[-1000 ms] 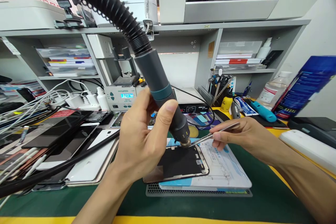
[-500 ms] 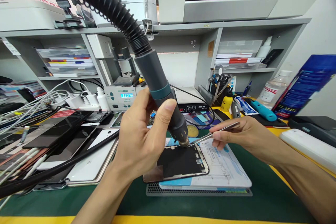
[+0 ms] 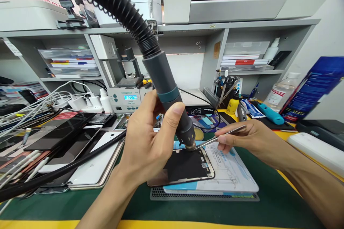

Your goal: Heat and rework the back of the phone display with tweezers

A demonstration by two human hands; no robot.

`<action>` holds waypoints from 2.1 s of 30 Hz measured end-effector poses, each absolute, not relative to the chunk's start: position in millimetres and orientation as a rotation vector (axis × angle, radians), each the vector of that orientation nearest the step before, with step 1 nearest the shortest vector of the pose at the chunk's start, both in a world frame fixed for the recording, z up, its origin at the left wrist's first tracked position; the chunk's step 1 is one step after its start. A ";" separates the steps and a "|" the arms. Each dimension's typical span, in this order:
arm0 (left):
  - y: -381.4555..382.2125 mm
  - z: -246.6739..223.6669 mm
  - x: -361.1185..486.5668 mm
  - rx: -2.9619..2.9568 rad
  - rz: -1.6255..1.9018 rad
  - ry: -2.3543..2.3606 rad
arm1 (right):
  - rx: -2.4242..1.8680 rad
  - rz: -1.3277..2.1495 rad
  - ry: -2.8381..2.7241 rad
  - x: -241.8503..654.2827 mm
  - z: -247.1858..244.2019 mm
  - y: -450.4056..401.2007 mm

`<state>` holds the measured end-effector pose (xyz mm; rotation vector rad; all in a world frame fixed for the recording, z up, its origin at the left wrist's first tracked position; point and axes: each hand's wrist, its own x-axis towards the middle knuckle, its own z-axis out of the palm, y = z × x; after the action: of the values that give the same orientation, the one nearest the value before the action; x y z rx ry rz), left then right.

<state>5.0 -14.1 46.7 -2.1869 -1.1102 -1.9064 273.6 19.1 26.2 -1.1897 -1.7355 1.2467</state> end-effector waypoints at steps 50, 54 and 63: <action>-24.2 69.2 19.1 -2.343 -1.718 -1.072 | -1.131 1.178 -1.844 278.5 19.1 24.9; -25.0 71.5 26.5 -2.446 -1.692 -1.065 | -1.098 1.187 -1.843 279.0 17.2 26.4; -27.3 75.0 32.9 -2.464 -1.603 -1.061 | -1.028 1.195 -1.837 280.2 18.0 24.7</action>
<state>32.9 -27.3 75.0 -2.4643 -1.0612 -1.6027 280.2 24.7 18.0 -1.0278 -1.8368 1.1951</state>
